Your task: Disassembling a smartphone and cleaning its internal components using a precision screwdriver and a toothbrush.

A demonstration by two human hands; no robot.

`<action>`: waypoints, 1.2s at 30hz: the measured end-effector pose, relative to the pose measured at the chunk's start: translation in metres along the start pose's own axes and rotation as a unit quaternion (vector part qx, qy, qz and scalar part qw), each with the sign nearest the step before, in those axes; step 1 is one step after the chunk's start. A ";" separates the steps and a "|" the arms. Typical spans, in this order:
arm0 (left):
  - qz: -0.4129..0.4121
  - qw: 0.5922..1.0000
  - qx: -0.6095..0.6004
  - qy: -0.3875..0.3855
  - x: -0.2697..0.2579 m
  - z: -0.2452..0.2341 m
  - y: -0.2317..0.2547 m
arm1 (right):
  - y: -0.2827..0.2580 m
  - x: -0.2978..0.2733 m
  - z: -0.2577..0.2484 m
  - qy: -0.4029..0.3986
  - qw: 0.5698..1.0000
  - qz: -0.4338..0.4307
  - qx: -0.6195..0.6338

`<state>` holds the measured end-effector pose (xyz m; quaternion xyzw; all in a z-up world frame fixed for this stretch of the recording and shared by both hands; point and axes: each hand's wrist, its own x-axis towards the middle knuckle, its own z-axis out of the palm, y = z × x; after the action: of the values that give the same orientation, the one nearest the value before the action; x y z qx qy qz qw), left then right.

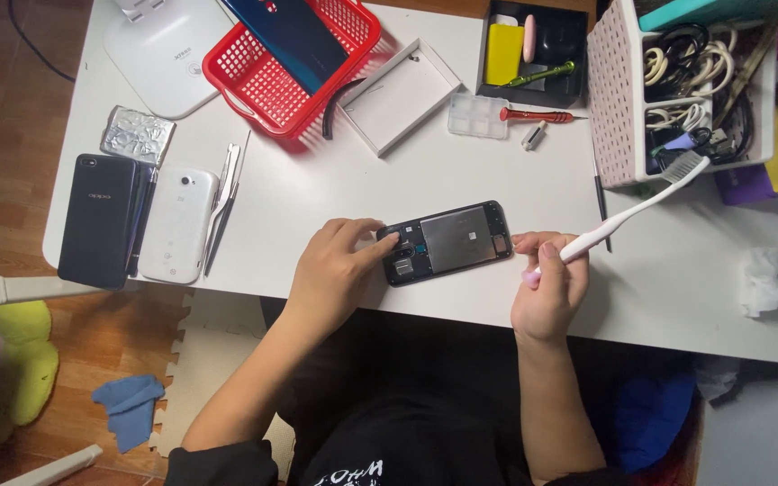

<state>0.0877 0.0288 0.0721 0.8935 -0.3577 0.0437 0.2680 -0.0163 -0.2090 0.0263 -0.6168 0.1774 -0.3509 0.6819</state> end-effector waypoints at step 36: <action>0.019 0.996 0.008 0.082 -0.033 0.031 -0.004 | 0.005 0.000 -0.004 -0.013 1.000 -0.020 0.002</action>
<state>0.0628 0.0354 0.0346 0.8819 -0.3509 0.1248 0.2889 -0.0182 -0.2122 0.0210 -0.6231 0.1552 -0.3570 0.6784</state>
